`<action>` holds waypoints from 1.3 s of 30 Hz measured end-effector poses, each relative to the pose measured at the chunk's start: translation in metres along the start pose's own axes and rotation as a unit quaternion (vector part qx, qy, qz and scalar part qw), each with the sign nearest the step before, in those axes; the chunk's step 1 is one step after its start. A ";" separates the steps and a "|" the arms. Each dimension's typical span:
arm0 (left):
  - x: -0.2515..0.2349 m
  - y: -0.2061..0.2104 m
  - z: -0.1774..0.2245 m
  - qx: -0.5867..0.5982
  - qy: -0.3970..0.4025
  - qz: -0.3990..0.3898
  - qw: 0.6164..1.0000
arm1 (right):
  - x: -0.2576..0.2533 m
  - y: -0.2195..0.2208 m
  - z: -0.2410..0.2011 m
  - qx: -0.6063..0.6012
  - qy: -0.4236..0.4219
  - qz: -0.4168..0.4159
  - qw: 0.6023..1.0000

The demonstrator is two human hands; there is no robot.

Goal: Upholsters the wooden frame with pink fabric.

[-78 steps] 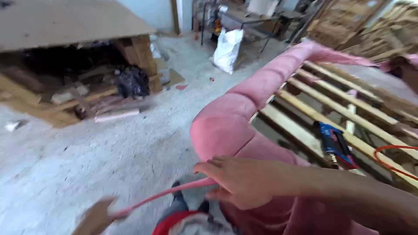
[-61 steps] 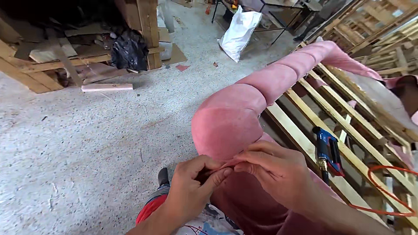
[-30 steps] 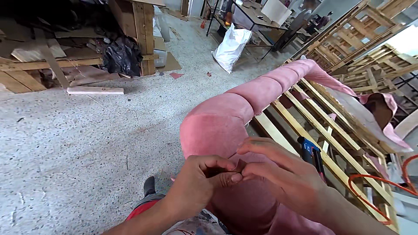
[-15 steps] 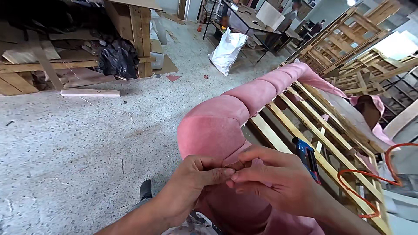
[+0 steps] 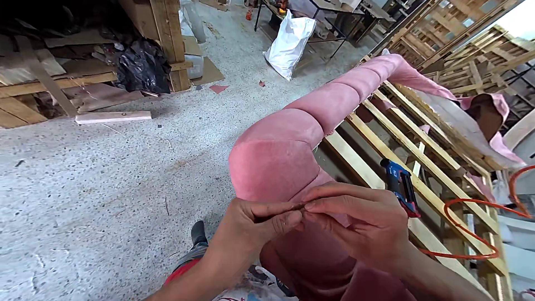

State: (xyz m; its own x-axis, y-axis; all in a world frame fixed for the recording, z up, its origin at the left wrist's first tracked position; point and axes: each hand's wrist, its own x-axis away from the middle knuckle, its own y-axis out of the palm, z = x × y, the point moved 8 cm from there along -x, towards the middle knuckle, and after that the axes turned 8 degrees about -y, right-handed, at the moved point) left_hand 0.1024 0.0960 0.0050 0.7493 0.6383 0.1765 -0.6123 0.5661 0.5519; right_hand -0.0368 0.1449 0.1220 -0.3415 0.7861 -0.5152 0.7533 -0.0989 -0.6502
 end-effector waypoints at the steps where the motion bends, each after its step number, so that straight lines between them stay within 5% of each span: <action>1: 0.000 -0.001 0.002 -0.032 0.026 0.010 0.999 | 0.001 0.001 0.002 -0.005 0.013 0.010 1.000; 6: 0.000 -0.004 0.015 -0.212 0.186 0.081 0.956 | 0.006 0.005 0.023 -0.061 0.098 0.023 0.993; 10: 0.003 0.001 0.024 -0.343 0.315 0.128 0.876 | 0.007 0.007 0.033 0.040 0.148 -0.025 0.988; 13: -0.002 0.002 0.023 -0.367 0.332 0.130 0.859 | 0.005 0.007 0.037 0.094 0.155 -0.041 0.982; 20: -0.043 0.000 0.001 -0.280 0.210 0.125 0.928 | 0.010 -0.007 0.065 0.121 0.231 -0.048 0.964; 26: -0.104 0.045 -0.054 -0.157 -0.106 0.054 0.980 | 0.038 -0.059 0.141 0.160 0.349 -0.145 0.912; 32: -0.109 0.034 -0.054 -0.220 -0.086 0.098 0.967 | 0.082 -0.066 0.239 0.026 0.468 -0.142 0.872; 39: -0.105 0.041 -0.043 -0.366 -0.054 0.194 0.909 | 0.108 -0.029 0.290 -0.061 0.442 -0.132 0.885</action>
State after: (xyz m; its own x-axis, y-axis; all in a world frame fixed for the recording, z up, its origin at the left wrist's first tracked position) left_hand -0.0122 0.0741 -0.0262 0.4368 0.8315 0.3433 -0.8101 0.5295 -0.2517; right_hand -0.2586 0.0556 -0.0766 0.0181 0.9476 0.3188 0.7867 0.1833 -0.5894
